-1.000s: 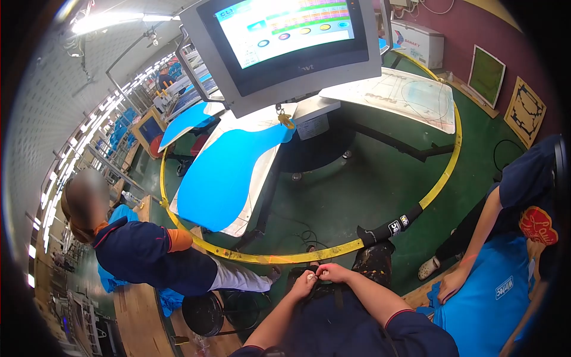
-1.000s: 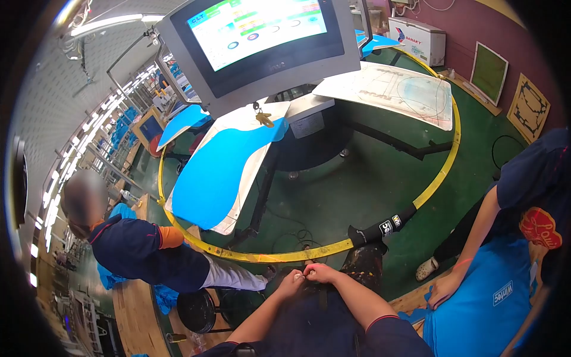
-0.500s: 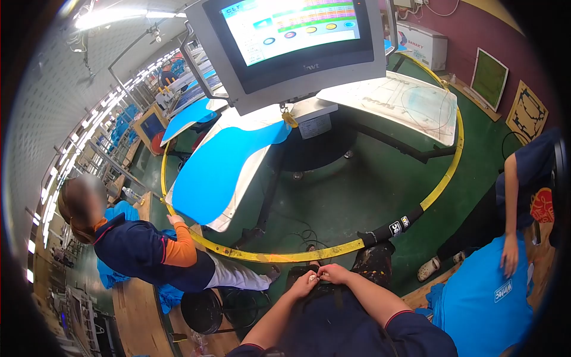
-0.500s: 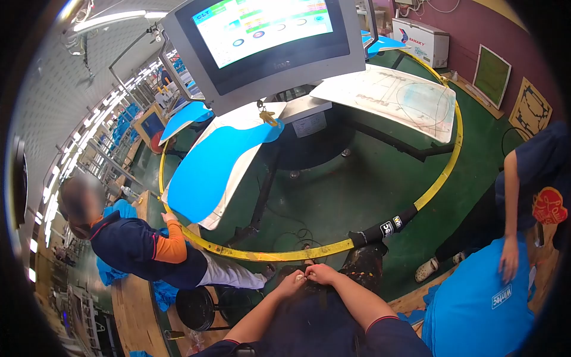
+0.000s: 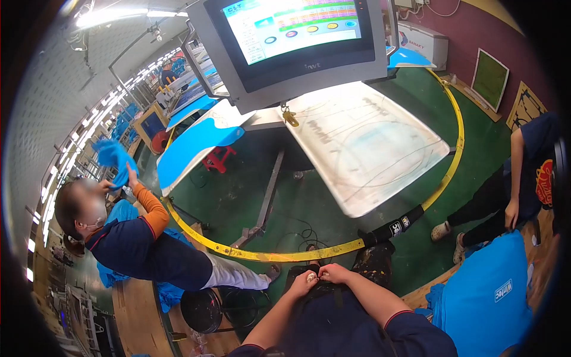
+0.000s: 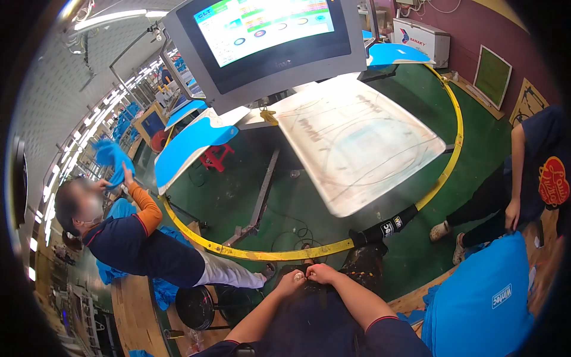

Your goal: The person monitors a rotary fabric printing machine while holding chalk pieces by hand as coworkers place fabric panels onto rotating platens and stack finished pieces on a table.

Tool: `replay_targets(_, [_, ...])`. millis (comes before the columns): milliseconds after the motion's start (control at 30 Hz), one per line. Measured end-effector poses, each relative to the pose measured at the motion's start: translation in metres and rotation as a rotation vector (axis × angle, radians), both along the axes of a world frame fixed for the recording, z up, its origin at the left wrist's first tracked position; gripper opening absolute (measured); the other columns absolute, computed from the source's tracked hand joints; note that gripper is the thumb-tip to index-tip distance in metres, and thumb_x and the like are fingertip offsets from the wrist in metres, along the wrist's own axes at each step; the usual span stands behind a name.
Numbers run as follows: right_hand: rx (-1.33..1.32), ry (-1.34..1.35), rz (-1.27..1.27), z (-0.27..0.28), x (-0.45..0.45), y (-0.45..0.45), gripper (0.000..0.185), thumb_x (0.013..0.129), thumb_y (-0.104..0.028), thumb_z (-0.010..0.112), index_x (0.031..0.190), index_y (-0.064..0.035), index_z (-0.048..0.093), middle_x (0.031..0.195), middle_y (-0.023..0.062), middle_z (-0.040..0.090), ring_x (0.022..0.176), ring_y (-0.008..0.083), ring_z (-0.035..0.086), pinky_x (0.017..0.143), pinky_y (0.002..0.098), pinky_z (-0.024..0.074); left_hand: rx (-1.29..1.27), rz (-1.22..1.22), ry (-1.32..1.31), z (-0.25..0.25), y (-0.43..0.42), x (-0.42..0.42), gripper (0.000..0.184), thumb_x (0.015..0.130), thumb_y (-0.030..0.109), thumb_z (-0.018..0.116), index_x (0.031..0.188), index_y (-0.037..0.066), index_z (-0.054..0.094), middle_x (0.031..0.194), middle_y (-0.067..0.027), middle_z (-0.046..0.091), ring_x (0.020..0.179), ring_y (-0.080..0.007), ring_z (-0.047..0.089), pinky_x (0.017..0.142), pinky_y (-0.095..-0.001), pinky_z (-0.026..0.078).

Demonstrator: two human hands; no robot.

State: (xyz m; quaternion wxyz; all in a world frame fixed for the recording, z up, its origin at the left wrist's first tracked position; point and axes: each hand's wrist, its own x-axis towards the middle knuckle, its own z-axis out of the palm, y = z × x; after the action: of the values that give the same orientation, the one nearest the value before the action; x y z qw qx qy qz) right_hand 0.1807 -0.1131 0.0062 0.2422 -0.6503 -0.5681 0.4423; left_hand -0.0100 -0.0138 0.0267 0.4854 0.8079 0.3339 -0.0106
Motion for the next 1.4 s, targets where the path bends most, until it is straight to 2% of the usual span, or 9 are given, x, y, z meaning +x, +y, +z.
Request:
replay_targets(367, [0.012, -0.034, 0.009, -0.009, 0.0, 0.0, 0.023, 0.091, -0.028, 0.072, 0.108, -0.0128, 0.076, 0.107, 0.0129, 0.076, 0.106, 0.0345, 0.071, 0.093, 0.0443, 0.0542, 0.029, -0.102, 0.072, 0.005, 0.001, 0.004, 0.028, 0.094, 0.027, 0.076, 0.112, 0.008, 0.069, 0.101, -0.0175, 0.074, 0.095, -0.0344, 0.072, 0.084, -0.0423, 0.055])
replay_targets(467, [0.013, -0.054, 0.025, -0.006, 0.001, 0.0, 0.023, 0.091, -0.028, 0.072, 0.107, -0.0125, 0.076, 0.106, 0.0128, 0.076, 0.105, 0.034, 0.071, 0.092, 0.0437, 0.0545, 0.077, -0.055, 0.05, -0.002, -0.002, 0.003, 0.026, 0.094, 0.026, 0.075, 0.112, 0.008, 0.069, 0.1, -0.0172, 0.074, 0.093, -0.0329, 0.073, 0.083, -0.0411, 0.055])
replay_targets(567, [0.076, -0.033, 0.007, -0.009, 0.003, 0.0, 0.024, 0.09, -0.028, 0.073, 0.107, -0.0125, 0.076, 0.105, 0.0127, 0.076, 0.104, 0.0335, 0.071, 0.091, 0.0431, 0.0548, 0.019, 0.072, -0.029, 0.0, -0.006, 0.003, 0.024, 0.095, 0.026, 0.075, 0.111, 0.009, 0.069, 0.1, -0.017, 0.074, 0.093, -0.0313, 0.073, 0.084, -0.0401, 0.055])
replay_targets(867, [0.006, -0.048, 0.03, -0.002, 0.002, -0.001, 0.023, 0.089, -0.028, 0.073, 0.107, -0.0128, 0.076, 0.103, 0.0134, 0.076, 0.103, 0.0339, 0.072, 0.091, 0.0426, 0.0548, -0.008, -0.084, 0.06, -0.002, 0.002, 0.003, 0.027, 0.094, 0.027, 0.076, 0.114, 0.011, 0.067, 0.103, -0.0162, 0.073, 0.096, -0.0307, 0.072, 0.086, -0.0394, 0.055])
replay_targets(1400, [-0.088, -0.067, 0.072, 0.003, 0.0, -0.002, 0.024, 0.087, -0.026, 0.073, 0.107, -0.0137, 0.078, 0.105, 0.0128, 0.077, 0.103, 0.0336, 0.072, 0.091, 0.043, 0.0559, -0.016, -0.156, 0.096, 0.003, 0.0, 0.007, 0.028, 0.09, 0.025, 0.078, 0.112, 0.01, 0.069, 0.102, -0.0147, 0.074, 0.095, -0.0312, 0.072, 0.085, -0.0411, 0.054])
